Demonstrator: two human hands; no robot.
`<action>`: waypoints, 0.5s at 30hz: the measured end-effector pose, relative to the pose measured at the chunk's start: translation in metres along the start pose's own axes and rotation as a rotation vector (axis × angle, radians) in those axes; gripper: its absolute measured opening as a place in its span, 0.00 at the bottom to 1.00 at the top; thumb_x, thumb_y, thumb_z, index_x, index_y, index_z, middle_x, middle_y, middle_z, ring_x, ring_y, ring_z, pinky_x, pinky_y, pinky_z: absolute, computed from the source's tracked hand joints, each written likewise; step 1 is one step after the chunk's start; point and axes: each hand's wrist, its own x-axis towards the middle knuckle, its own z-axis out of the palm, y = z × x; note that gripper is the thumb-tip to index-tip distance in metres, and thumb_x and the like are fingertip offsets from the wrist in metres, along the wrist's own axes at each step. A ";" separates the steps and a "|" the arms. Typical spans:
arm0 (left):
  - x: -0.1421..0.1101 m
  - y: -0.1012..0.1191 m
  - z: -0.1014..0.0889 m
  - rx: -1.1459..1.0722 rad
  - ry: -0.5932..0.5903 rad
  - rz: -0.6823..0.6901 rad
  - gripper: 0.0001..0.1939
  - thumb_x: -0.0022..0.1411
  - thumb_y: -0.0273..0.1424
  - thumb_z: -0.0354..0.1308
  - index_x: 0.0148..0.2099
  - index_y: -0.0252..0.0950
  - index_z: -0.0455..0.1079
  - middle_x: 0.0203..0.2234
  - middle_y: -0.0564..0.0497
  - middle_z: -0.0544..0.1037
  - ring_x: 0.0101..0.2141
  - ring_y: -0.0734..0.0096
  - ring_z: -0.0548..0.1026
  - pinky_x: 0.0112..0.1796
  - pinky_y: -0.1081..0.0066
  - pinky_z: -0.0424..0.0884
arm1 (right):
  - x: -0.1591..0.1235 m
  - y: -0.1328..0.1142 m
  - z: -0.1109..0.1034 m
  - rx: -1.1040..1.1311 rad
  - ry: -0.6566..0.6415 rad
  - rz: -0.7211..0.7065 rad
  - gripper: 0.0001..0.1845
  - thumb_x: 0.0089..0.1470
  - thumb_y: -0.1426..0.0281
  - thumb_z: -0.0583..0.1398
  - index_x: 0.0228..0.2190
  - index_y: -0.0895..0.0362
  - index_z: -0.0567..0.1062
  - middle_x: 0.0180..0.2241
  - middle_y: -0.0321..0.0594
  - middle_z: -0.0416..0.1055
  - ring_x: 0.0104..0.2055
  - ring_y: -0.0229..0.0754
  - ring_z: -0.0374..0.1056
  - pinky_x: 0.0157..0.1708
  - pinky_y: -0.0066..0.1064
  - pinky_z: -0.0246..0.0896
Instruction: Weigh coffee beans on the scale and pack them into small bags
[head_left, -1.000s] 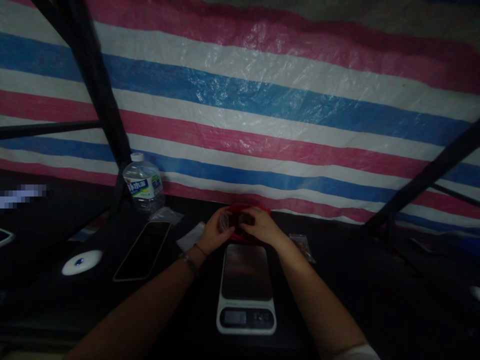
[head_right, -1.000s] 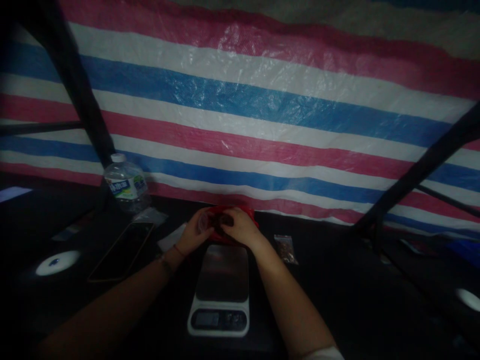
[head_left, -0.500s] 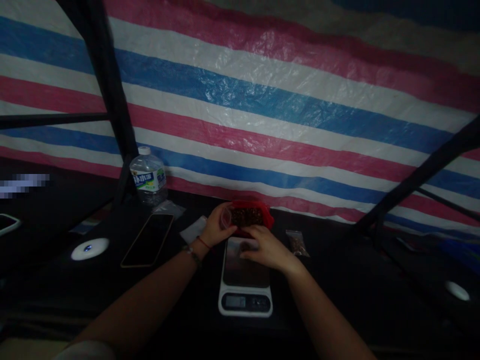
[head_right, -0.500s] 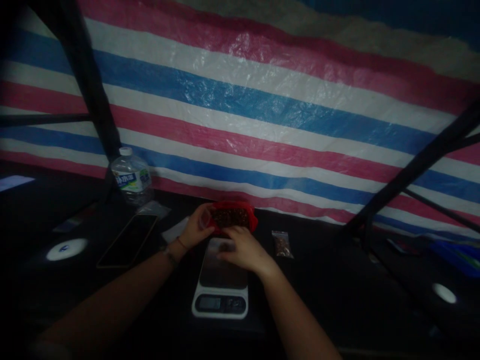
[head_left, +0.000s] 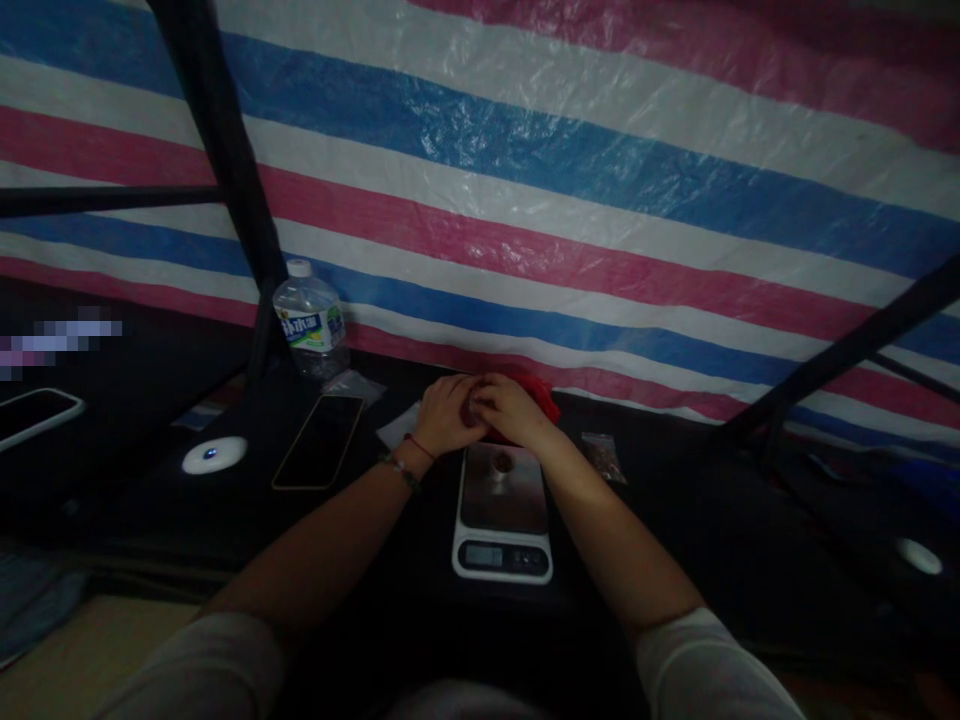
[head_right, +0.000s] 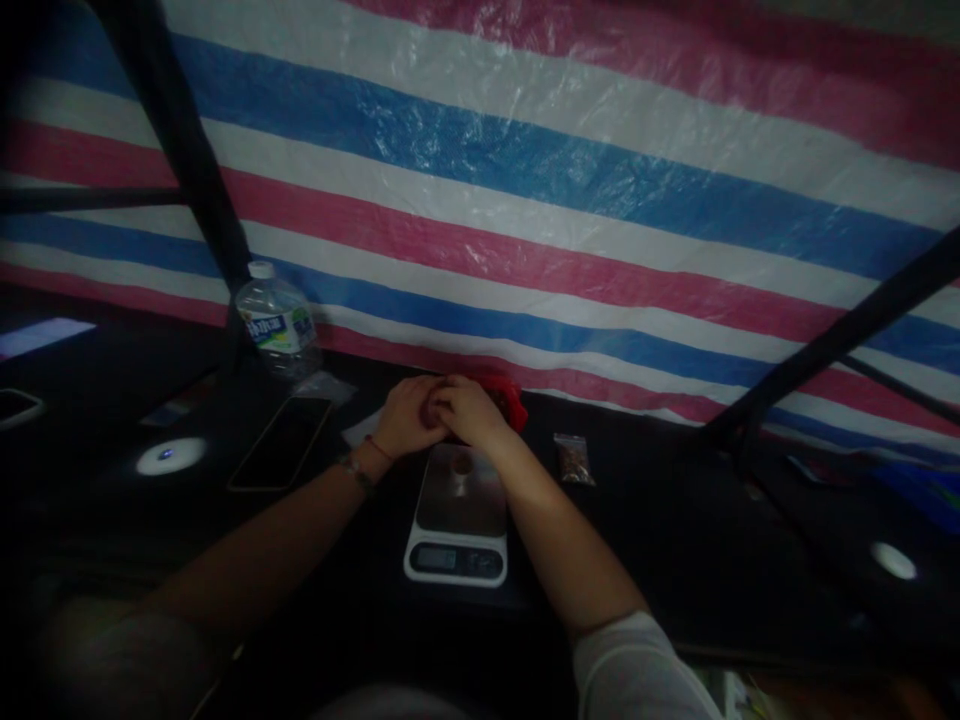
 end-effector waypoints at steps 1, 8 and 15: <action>0.000 -0.001 0.000 0.009 -0.007 0.002 0.34 0.46 0.38 0.63 0.56 0.36 0.64 0.52 0.42 0.71 0.52 0.51 0.68 0.55 0.55 0.60 | 0.001 0.002 0.000 -0.023 -0.015 0.002 0.07 0.51 0.77 0.60 0.31 0.57 0.79 0.43 0.43 0.69 0.46 0.44 0.66 0.51 0.36 0.60; 0.001 0.000 0.001 0.004 -0.025 0.019 0.34 0.47 0.38 0.64 0.57 0.36 0.63 0.51 0.42 0.71 0.53 0.52 0.68 0.55 0.57 0.60 | 0.000 0.012 0.000 -0.057 -0.047 0.009 0.09 0.46 0.75 0.64 0.33 0.57 0.79 0.46 0.44 0.68 0.49 0.47 0.64 0.52 0.39 0.59; 0.001 0.001 0.004 -0.010 -0.063 0.006 0.28 0.50 0.44 0.64 0.49 0.34 0.67 0.43 0.42 0.74 0.46 0.53 0.72 0.49 0.59 0.66 | -0.021 0.016 -0.008 0.089 0.139 -0.001 0.11 0.58 0.72 0.56 0.36 0.55 0.79 0.46 0.42 0.70 0.52 0.44 0.64 0.56 0.39 0.56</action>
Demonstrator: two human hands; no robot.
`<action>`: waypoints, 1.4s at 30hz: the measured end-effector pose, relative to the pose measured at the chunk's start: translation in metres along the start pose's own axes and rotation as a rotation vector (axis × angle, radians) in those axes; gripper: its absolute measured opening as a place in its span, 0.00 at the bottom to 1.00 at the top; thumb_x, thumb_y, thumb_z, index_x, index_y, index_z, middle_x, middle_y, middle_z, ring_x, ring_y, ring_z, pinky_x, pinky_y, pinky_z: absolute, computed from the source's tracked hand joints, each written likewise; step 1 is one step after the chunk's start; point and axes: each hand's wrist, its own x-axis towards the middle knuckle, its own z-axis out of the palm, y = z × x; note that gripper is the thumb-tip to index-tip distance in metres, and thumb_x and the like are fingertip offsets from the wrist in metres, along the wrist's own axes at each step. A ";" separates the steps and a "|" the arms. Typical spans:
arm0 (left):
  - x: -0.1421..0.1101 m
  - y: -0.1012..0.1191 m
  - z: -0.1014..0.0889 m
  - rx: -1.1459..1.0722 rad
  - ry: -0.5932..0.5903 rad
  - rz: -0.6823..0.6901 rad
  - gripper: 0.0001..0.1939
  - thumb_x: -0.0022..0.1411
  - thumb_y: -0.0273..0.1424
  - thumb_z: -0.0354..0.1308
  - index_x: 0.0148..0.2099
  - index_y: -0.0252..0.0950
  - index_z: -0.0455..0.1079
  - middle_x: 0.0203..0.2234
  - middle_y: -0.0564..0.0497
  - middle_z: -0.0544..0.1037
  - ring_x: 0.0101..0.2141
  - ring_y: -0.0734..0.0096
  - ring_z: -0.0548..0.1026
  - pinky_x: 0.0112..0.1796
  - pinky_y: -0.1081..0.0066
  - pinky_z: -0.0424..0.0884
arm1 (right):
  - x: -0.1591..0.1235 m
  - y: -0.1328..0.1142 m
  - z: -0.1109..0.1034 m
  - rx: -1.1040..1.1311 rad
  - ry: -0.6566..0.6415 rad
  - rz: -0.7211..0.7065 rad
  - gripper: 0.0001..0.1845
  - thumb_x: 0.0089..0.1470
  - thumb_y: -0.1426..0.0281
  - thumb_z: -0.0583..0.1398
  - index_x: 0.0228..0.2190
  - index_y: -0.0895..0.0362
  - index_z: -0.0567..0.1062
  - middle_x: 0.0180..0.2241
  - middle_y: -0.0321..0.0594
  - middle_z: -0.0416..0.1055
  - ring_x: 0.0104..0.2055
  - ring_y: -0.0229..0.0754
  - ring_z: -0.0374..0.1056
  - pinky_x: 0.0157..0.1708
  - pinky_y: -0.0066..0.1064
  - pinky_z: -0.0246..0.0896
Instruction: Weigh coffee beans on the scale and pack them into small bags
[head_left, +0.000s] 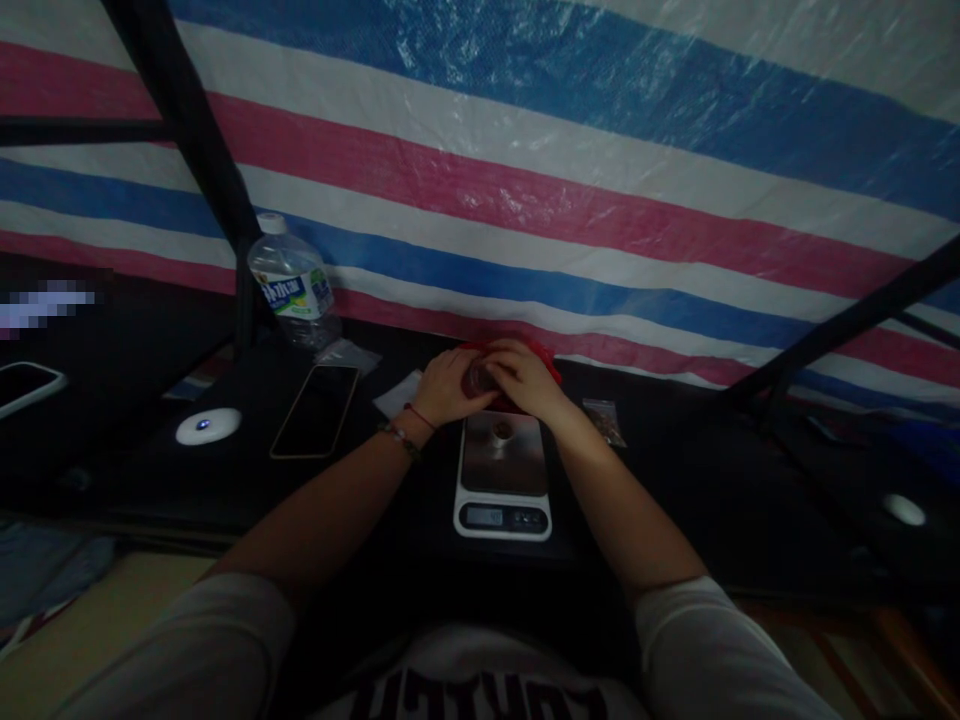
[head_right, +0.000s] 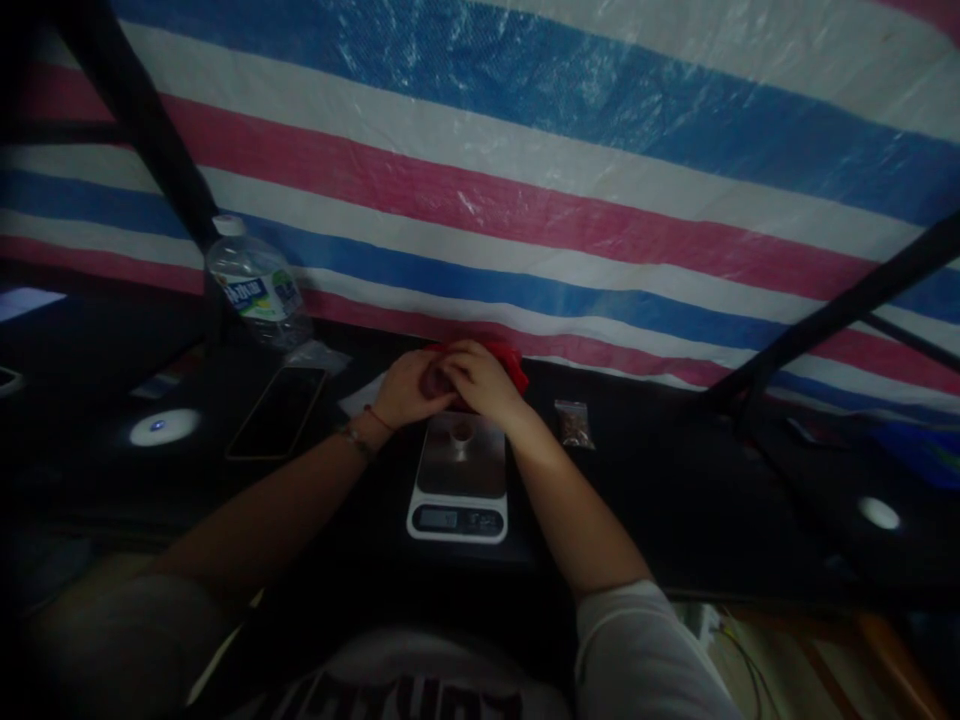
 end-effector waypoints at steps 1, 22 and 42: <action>0.000 0.000 0.000 -0.001 0.004 -0.005 0.29 0.49 0.46 0.64 0.49 0.33 0.68 0.43 0.42 0.75 0.46 0.52 0.72 0.48 0.59 0.66 | -0.007 0.003 -0.003 0.018 0.049 0.030 0.13 0.60 0.70 0.54 0.37 0.55 0.78 0.45 0.43 0.71 0.52 0.44 0.64 0.56 0.39 0.56; -0.004 -0.025 0.018 -0.165 0.087 -0.156 0.19 0.59 0.38 0.56 0.50 0.34 0.69 0.43 0.44 0.76 0.44 0.59 0.74 0.48 0.60 0.70 | 0.000 0.056 0.027 -0.244 -0.318 0.203 0.15 0.49 0.75 0.62 0.41 0.57 0.79 0.44 0.46 0.75 0.43 0.45 0.70 0.46 0.32 0.62; -0.004 -0.023 0.017 -0.172 0.070 -0.170 0.14 0.59 0.38 0.56 0.45 0.36 0.70 0.38 0.47 0.77 0.39 0.62 0.75 0.43 0.64 0.71 | 0.000 0.053 0.025 -0.372 -0.413 0.228 0.13 0.49 0.77 0.59 0.36 0.58 0.80 0.38 0.44 0.77 0.40 0.43 0.71 0.39 0.27 0.60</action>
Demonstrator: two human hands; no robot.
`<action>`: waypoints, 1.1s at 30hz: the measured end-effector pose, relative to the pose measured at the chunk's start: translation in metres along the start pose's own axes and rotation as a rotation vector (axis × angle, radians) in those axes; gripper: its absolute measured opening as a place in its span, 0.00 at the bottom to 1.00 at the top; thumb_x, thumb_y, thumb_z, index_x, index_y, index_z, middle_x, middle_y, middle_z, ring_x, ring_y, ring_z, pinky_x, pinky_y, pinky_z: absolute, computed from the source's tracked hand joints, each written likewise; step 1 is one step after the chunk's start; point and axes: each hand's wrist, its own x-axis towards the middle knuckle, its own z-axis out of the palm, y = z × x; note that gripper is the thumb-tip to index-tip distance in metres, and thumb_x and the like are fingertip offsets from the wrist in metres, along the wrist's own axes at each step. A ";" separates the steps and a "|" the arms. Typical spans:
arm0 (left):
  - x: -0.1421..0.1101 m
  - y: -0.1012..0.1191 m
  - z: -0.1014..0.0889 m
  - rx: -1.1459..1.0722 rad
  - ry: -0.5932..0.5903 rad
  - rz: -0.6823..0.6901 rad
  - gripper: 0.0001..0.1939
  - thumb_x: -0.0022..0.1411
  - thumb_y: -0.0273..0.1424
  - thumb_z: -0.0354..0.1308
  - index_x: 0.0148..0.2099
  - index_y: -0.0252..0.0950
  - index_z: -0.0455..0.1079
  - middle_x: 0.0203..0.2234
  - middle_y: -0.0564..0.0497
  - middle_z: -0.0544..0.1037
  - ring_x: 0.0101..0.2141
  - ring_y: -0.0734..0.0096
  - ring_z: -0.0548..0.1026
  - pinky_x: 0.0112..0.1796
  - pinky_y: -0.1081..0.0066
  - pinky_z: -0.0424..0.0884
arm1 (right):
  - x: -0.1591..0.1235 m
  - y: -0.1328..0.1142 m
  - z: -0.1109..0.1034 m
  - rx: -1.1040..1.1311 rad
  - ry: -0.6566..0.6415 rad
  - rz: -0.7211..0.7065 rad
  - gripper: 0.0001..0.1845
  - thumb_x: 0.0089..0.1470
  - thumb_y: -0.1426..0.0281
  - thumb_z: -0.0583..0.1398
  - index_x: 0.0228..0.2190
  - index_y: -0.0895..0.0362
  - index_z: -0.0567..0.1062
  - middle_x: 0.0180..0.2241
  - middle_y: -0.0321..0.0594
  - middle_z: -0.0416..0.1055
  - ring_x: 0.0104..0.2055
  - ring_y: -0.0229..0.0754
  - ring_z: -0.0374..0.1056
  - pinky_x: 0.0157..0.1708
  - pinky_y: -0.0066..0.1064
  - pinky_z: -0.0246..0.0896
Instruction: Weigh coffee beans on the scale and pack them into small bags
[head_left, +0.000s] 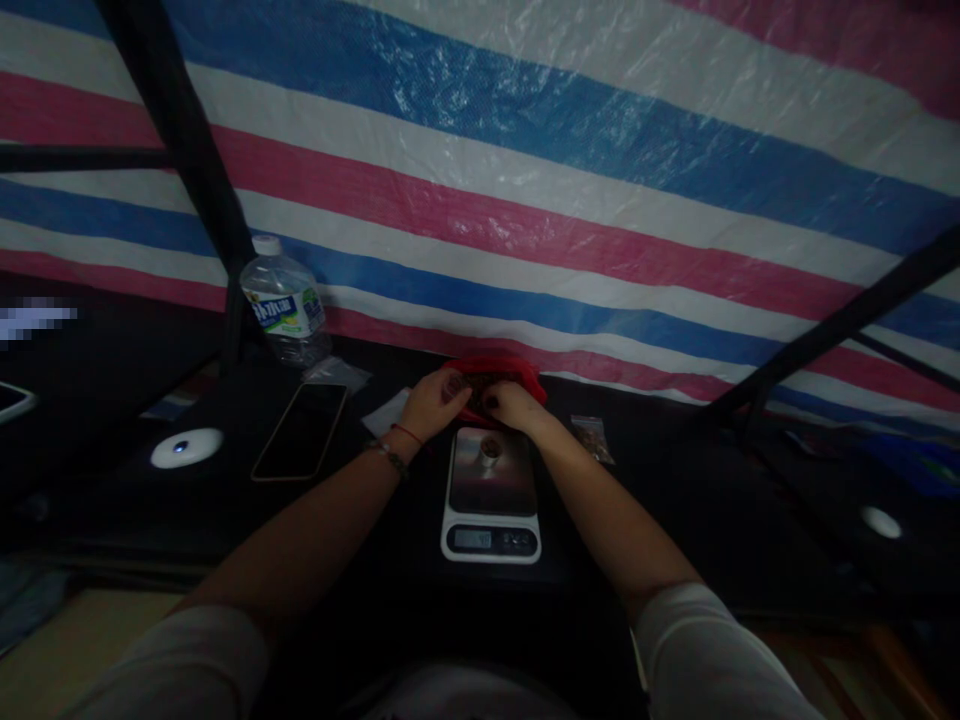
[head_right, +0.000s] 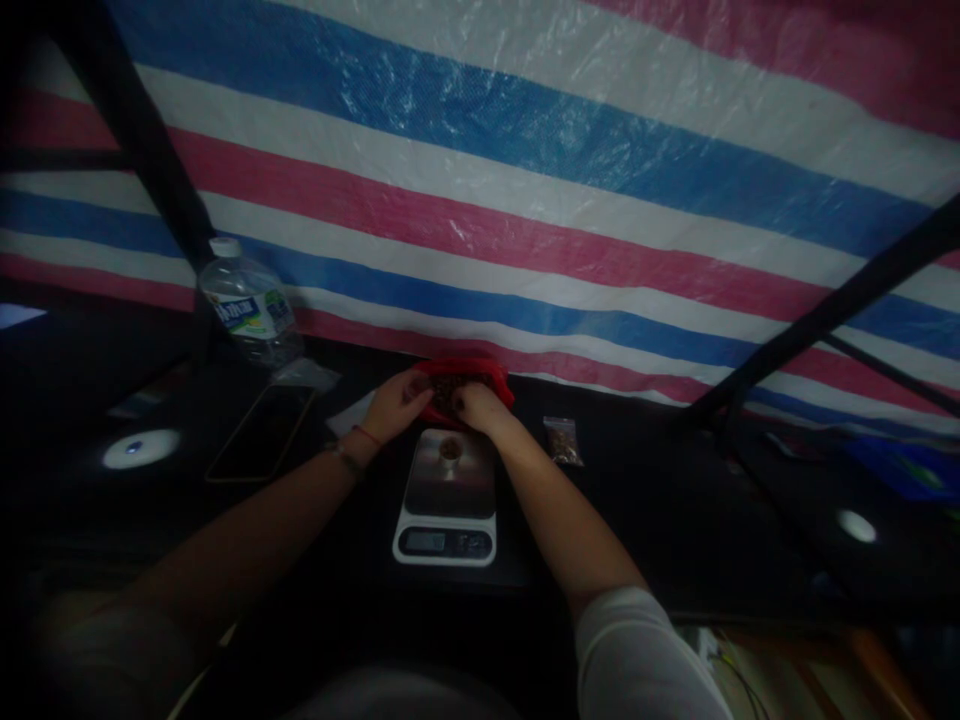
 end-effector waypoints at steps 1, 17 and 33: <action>0.000 0.000 0.000 -0.001 0.000 -0.002 0.14 0.59 0.38 0.56 0.45 0.36 0.70 0.38 0.47 0.77 0.39 0.62 0.75 0.42 0.64 0.71 | 0.000 0.000 0.000 0.004 -0.005 0.004 0.12 0.50 0.77 0.59 0.36 0.58 0.80 0.37 0.44 0.78 0.38 0.42 0.71 0.38 0.27 0.60; 0.000 0.003 -0.001 0.009 0.001 -0.019 0.16 0.59 0.38 0.56 0.46 0.35 0.70 0.39 0.45 0.78 0.40 0.60 0.75 0.43 0.62 0.71 | -0.036 -0.007 -0.022 0.279 0.284 0.022 0.07 0.49 0.74 0.65 0.33 0.56 0.80 0.35 0.40 0.78 0.38 0.41 0.71 0.40 0.30 0.62; 0.000 0.003 -0.002 -0.022 -0.012 -0.003 0.13 0.59 0.39 0.56 0.43 0.36 0.70 0.38 0.47 0.78 0.40 0.62 0.75 0.43 0.64 0.71 | -0.092 -0.055 -0.034 0.226 0.138 -0.170 0.08 0.53 0.76 0.62 0.36 0.57 0.80 0.36 0.43 0.75 0.40 0.40 0.69 0.42 0.30 0.63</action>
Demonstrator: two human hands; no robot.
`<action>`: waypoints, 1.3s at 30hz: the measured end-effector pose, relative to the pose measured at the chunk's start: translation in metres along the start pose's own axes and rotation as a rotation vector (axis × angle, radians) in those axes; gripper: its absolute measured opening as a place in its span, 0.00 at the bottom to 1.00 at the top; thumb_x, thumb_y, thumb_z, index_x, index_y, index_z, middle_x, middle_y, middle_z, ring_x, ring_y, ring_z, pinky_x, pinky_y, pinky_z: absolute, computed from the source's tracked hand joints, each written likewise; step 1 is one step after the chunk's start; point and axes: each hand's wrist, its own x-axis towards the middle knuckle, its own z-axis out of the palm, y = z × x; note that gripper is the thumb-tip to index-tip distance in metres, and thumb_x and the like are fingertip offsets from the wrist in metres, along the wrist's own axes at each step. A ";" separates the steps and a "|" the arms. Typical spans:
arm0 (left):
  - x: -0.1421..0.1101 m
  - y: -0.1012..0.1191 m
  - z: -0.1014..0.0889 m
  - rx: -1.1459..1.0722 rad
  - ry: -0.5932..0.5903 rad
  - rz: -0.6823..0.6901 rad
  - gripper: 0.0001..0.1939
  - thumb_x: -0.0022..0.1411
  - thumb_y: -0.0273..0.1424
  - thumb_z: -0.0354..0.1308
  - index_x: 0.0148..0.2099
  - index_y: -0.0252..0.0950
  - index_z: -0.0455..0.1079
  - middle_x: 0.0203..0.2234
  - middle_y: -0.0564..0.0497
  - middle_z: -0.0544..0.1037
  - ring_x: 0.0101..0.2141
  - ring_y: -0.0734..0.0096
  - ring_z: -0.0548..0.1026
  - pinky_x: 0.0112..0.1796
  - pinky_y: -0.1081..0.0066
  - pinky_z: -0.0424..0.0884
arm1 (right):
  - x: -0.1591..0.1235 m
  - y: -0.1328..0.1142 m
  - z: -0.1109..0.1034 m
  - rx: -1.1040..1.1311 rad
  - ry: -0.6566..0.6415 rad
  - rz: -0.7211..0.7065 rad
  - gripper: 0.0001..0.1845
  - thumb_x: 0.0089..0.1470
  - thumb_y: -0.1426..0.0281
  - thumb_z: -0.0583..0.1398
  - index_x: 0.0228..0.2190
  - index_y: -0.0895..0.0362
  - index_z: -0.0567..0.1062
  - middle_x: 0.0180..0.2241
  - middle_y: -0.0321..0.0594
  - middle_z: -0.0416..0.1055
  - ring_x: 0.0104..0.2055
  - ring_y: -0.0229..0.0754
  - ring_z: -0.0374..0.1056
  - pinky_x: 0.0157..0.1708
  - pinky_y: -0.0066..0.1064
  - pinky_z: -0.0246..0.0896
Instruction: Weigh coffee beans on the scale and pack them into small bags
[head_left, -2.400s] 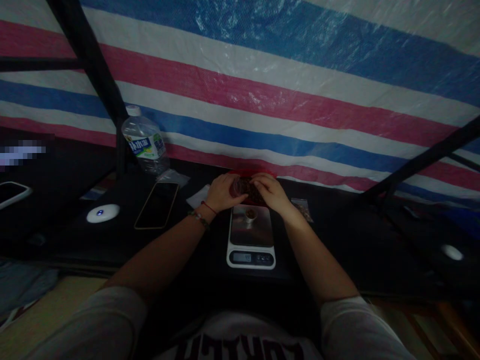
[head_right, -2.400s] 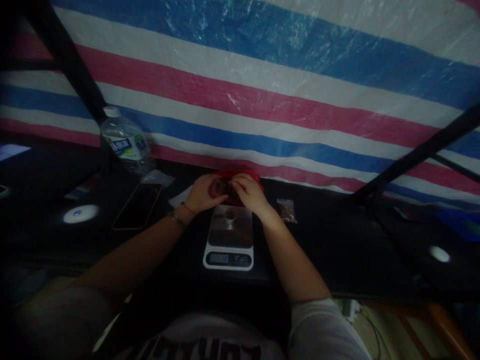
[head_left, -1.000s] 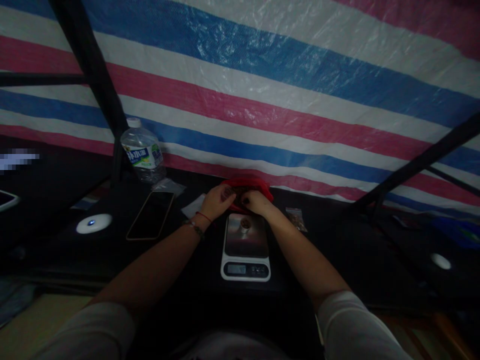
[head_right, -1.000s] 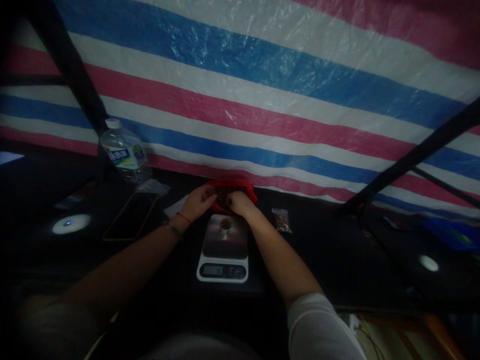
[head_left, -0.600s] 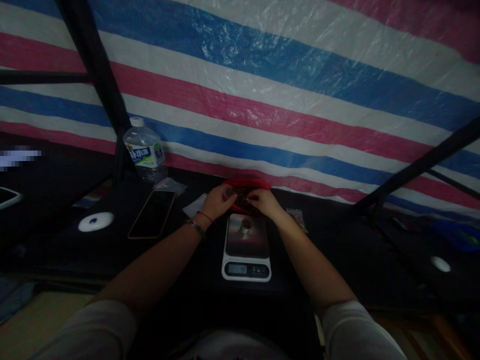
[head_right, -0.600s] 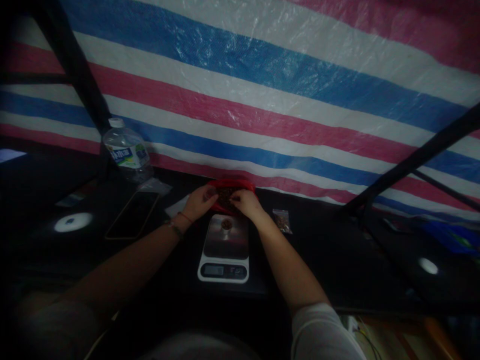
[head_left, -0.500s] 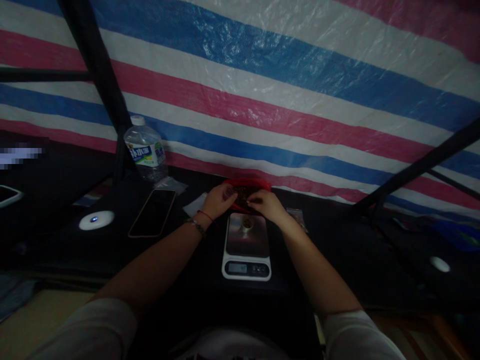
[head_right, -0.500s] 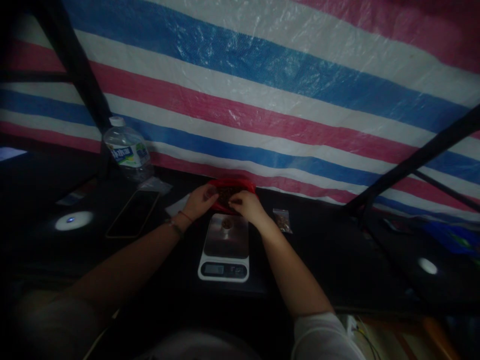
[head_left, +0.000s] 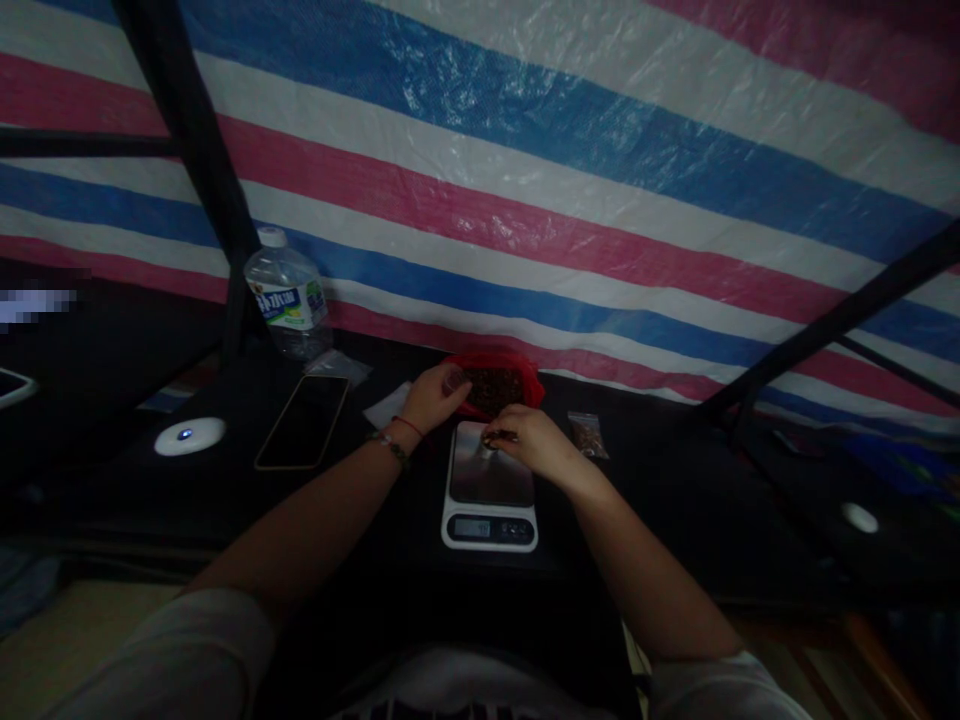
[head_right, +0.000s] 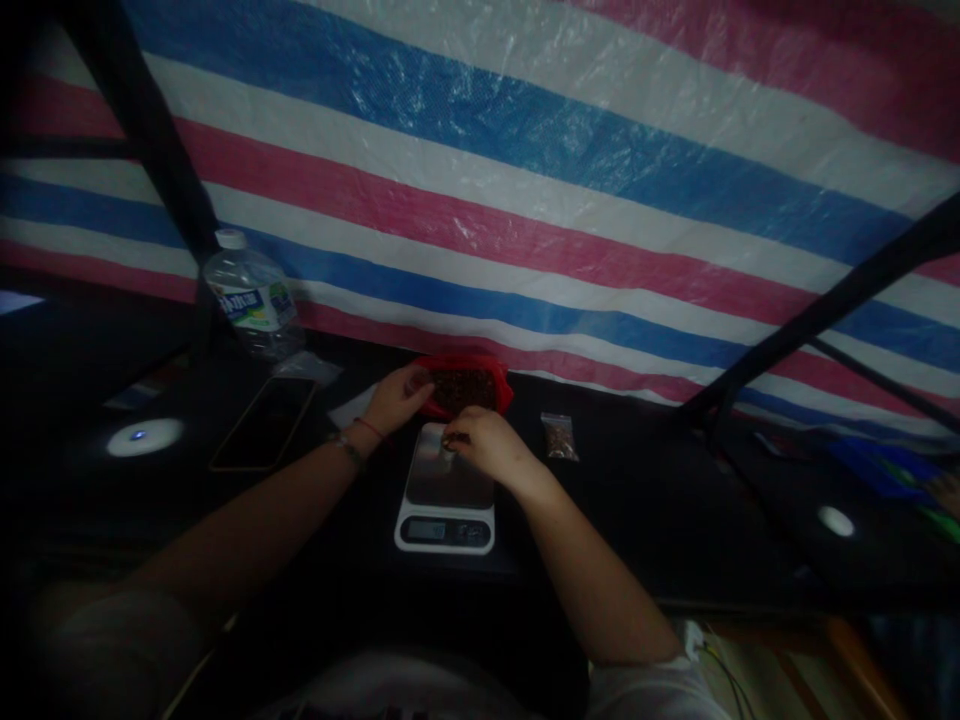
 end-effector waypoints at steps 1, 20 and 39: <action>0.000 0.000 0.000 -0.001 0.002 -0.003 0.13 0.59 0.39 0.56 0.43 0.36 0.70 0.38 0.47 0.78 0.40 0.62 0.75 0.42 0.64 0.71 | 0.000 0.000 0.000 0.000 -0.007 0.000 0.09 0.53 0.76 0.62 0.37 0.57 0.80 0.36 0.43 0.75 0.40 0.40 0.69 0.42 0.30 0.63; 0.000 0.001 -0.001 0.004 -0.018 -0.019 0.14 0.59 0.38 0.55 0.43 0.35 0.70 0.37 0.46 0.78 0.38 0.63 0.75 0.41 0.64 0.71 | -0.006 0.021 -0.006 0.164 0.204 0.114 0.07 0.51 0.75 0.63 0.34 0.55 0.80 0.35 0.39 0.78 0.36 0.39 0.73 0.38 0.29 0.65; 0.001 0.001 -0.001 -0.006 -0.016 -0.035 0.15 0.59 0.38 0.56 0.44 0.35 0.71 0.38 0.46 0.77 0.39 0.61 0.75 0.43 0.63 0.70 | 0.033 0.067 0.025 0.054 0.406 0.267 0.08 0.51 0.72 0.61 0.33 0.55 0.80 0.37 0.40 0.78 0.40 0.43 0.72 0.45 0.34 0.64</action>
